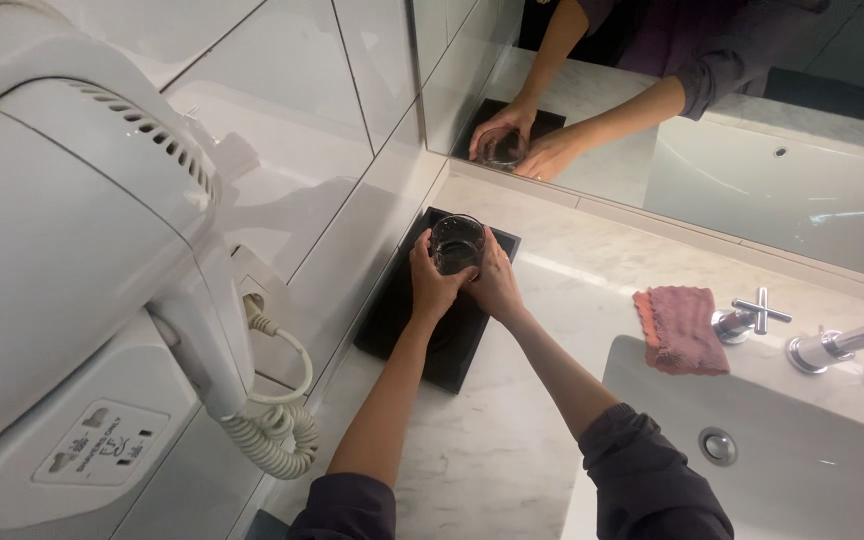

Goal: Wipe down a marble bathroom counter and clean various items such as a tray, glasses, and toothbrushes.

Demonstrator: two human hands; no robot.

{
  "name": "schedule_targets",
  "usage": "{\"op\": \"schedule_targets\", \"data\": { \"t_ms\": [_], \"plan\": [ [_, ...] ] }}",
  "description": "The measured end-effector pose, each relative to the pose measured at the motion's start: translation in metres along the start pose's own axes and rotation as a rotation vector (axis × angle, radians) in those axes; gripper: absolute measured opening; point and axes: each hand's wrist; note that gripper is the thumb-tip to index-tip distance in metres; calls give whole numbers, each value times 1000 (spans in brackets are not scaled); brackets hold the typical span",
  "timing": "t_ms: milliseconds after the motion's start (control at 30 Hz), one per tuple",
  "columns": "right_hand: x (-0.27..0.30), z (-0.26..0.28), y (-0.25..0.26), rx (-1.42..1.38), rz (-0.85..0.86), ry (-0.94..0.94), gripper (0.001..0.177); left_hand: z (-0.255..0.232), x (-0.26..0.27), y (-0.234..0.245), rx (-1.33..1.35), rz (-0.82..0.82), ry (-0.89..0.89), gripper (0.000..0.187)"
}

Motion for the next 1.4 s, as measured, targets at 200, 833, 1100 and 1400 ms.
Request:
{"op": "schedule_targets", "data": {
  "t_ms": [200, 833, 1100, 1400],
  "plan": [
    [33, -2, 52, -69, -72, -21, 93, -35, 32, -13, -62, -106, 298, 86],
    [219, -180, 311, -150, -441, -542, 13, -187, 208, -258, 329, 457, 308, 17],
    [307, -285, 446, -20, -684, -686, 9, -241, 286, -371, 450, 680, 414, 17],
    [384, -309, 548, 859, -506, -897, 19, -288, 350, -477, 406, 868, 453, 19]
  ]
}}
Point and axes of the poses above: each hand's wrist, its own x-axis away from the middle knuckle, its own y-axis out of the back of the hand, z = x × y, and after that the axes turned 12 degrees about -y, right-handed
